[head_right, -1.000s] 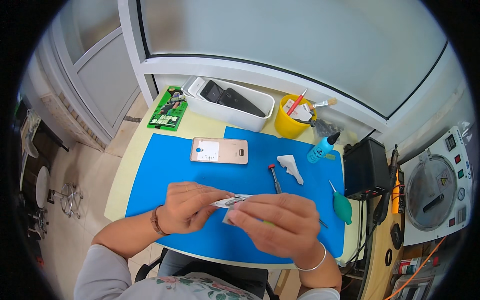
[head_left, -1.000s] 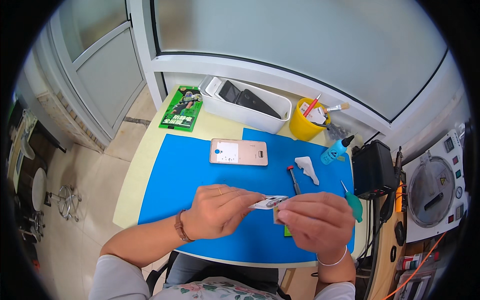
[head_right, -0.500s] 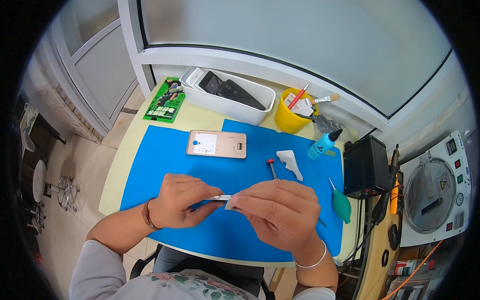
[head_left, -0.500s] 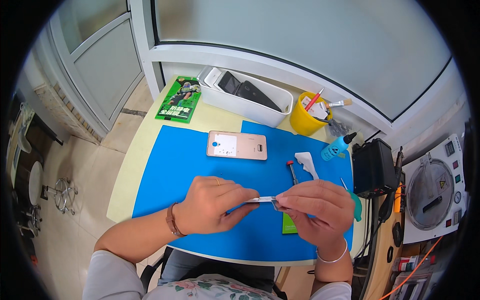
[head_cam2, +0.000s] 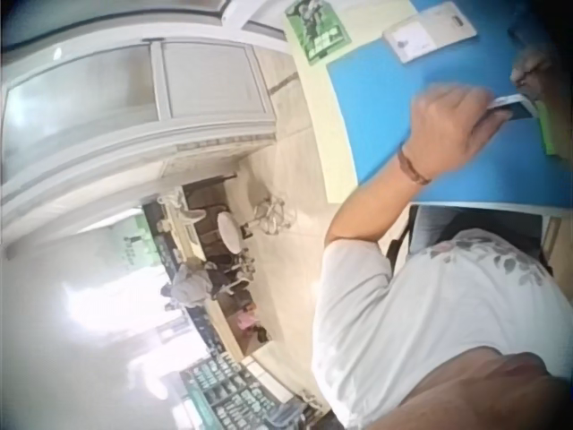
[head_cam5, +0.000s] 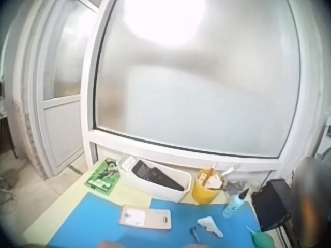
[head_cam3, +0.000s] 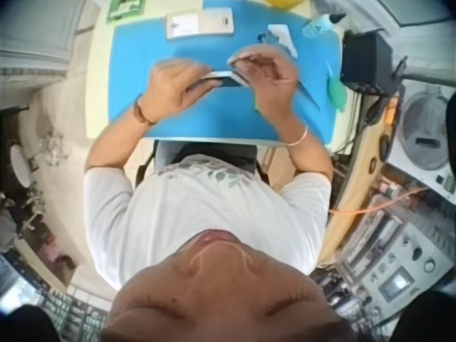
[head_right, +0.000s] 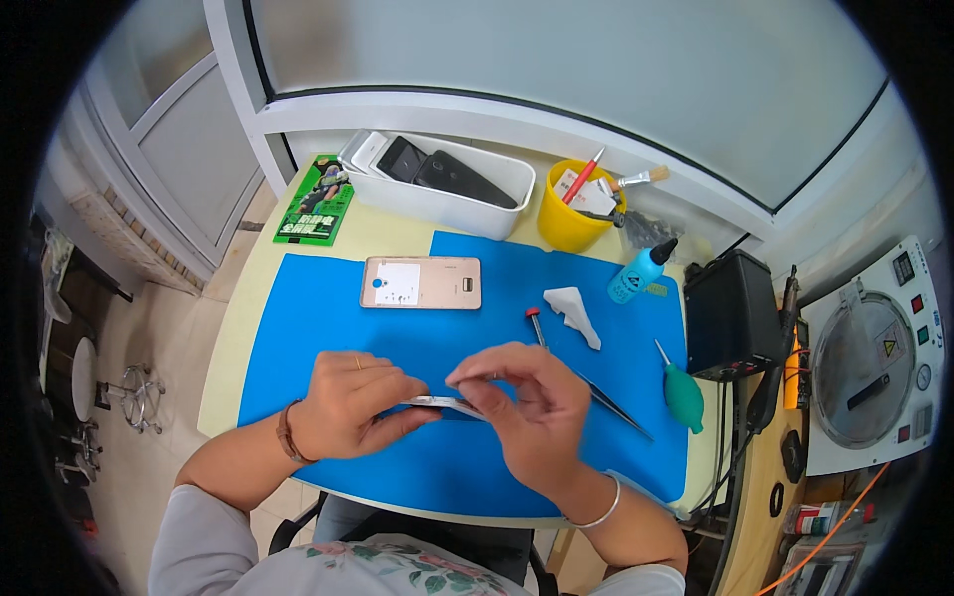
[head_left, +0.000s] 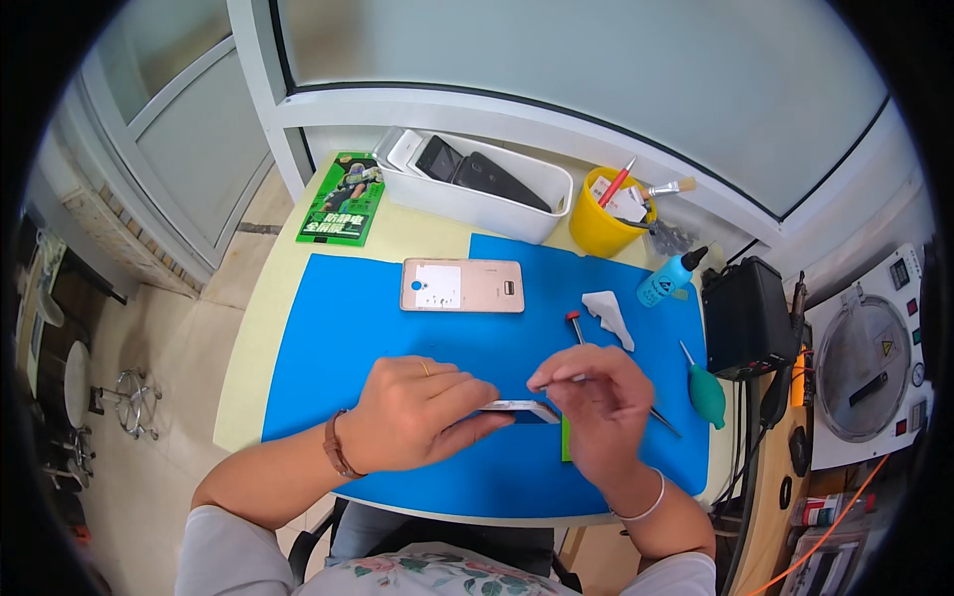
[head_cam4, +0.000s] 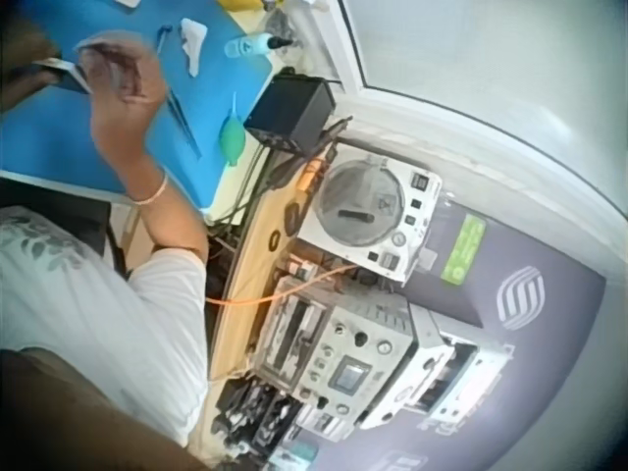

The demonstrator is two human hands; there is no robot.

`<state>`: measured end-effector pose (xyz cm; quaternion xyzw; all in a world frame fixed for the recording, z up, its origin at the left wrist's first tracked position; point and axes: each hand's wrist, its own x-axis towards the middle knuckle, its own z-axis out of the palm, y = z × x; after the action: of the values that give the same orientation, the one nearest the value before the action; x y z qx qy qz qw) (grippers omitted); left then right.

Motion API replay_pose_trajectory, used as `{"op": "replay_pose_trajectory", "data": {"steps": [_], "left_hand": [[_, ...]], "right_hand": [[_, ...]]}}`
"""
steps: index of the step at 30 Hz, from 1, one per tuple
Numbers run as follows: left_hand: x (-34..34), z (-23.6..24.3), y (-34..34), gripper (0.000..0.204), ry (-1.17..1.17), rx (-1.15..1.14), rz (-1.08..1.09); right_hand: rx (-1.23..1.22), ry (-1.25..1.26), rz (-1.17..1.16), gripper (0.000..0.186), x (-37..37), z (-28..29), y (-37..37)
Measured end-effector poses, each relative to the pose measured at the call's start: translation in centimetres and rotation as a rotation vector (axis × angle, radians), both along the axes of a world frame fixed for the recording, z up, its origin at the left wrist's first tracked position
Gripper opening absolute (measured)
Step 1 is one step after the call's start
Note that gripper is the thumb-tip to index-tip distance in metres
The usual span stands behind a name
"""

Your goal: The person disassembles a white smartphone on a blue mat, removes the back cover and battery, and uses a screwdriver and tweezers to adjust internal components. The person then reassembles the phone by placing the battery and back cover back into position.

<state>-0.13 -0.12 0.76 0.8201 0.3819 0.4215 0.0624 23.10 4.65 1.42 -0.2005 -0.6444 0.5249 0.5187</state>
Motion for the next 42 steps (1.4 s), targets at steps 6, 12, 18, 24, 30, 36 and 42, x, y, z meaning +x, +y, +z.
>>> {"op": "replay_pose_trajectory", "data": {"steps": [6,12,18,24,30,36,42], "left_hand": [[0.3,0.0,0.0,0.027,-0.013,-0.024,-0.018],[0.3,0.1,-0.3,0.03,0.081,-0.048,-0.067],[0.1,0.1,-0.5,0.029,0.037,-0.124,-0.112],[-0.2,0.6,-0.5,0.032,0.033,-0.22,-0.155],[0.2,-0.2,-0.5,0.032,-0.005,-0.063,-0.059],[0.1,0.1,-0.9,0.032,-0.16,-0.021,-0.066],[0.0,-0.5,-0.7,0.035,-0.333,0.048,-0.102]], "right_hand": [[-0.269,0.269,0.116,0.012,-1.9,-1.7,-1.0],[-0.081,0.234,0.132,0.012,-2.2,-1.0,-1.2],[0.078,0.139,0.195,0.011,-2.0,-0.5,-1.3],[0.107,0.126,0.088,0.015,-2.2,-0.4,-1.8],[0.089,0.151,0.124,0.014,-2.1,-1.1,-1.8],[0.118,0.13,0.083,0.015,-1.9,-1.1,-2.0],[0.165,0.115,0.053,0.015,-1.9,-1.2,-2.1]]}}
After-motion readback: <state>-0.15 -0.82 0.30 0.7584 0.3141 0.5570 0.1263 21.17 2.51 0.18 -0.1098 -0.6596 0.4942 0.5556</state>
